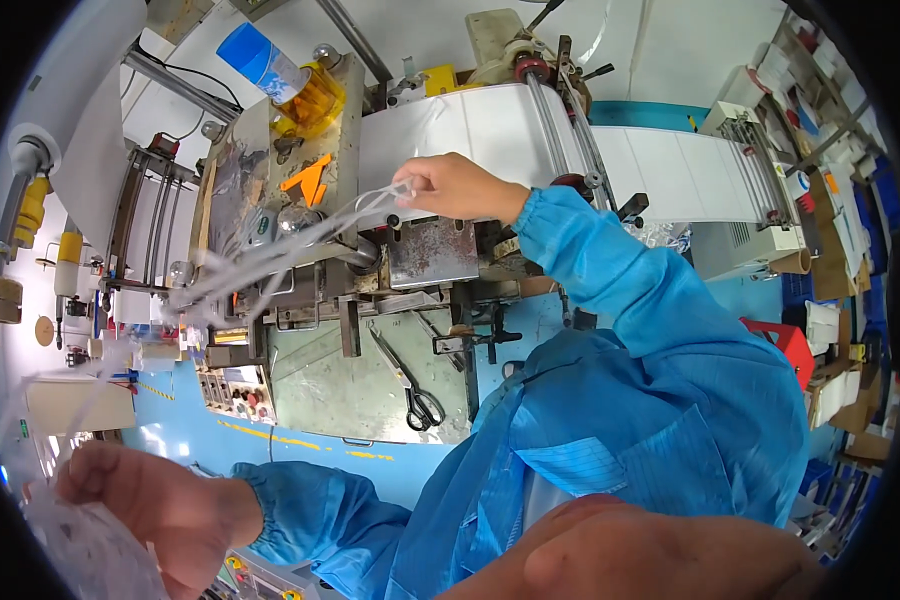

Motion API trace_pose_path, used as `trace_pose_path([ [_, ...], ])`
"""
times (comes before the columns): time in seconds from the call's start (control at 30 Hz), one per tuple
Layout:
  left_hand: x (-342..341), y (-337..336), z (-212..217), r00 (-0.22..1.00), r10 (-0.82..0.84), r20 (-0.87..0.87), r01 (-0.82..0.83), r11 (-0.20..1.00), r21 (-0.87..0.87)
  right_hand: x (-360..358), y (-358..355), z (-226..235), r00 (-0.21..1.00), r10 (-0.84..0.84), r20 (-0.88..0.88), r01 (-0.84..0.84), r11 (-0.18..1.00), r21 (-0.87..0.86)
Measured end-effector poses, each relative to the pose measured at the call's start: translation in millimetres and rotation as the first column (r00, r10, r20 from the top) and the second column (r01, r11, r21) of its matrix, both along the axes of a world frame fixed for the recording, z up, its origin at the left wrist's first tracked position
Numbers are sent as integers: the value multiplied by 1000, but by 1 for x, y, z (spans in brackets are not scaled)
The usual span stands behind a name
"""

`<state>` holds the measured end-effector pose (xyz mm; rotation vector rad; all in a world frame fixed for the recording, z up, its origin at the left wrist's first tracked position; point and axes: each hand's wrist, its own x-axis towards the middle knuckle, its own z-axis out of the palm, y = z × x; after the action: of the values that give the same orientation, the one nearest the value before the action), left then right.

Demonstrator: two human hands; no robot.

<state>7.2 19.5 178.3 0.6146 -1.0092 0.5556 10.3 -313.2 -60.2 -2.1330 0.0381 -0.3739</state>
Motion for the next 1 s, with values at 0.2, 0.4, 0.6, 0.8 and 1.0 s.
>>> trace_pose_path([
  [0.2, -17, -2, 13, 908, 232, 348, -332, 906, 263, -30, 11, 3, 995, 3, 97, -17, 989, 145],
  [0.4, -20, 2, 22, 907, 219, 359, -329, 902, 279, -52, 0, -14, 977, 108, 183, -206, 703, 680],
  [0.6, -17, -13, 25, 938, 151, 311, -245, 925, 289, -64, 0, -15, 970, 116, 214, -243, 538, 807],
  [0.8, -5, -14, 34, 964, 24, 264, -102, 952, 288, -56, 7, -43, 975, -203, 93, -96, -4, 995],
  [1.0, 3, -7, 42, 967, -98, 234, 29, 958, 284, -52, 40, 28, 840, -197, 505, 77, 965, 249],
])
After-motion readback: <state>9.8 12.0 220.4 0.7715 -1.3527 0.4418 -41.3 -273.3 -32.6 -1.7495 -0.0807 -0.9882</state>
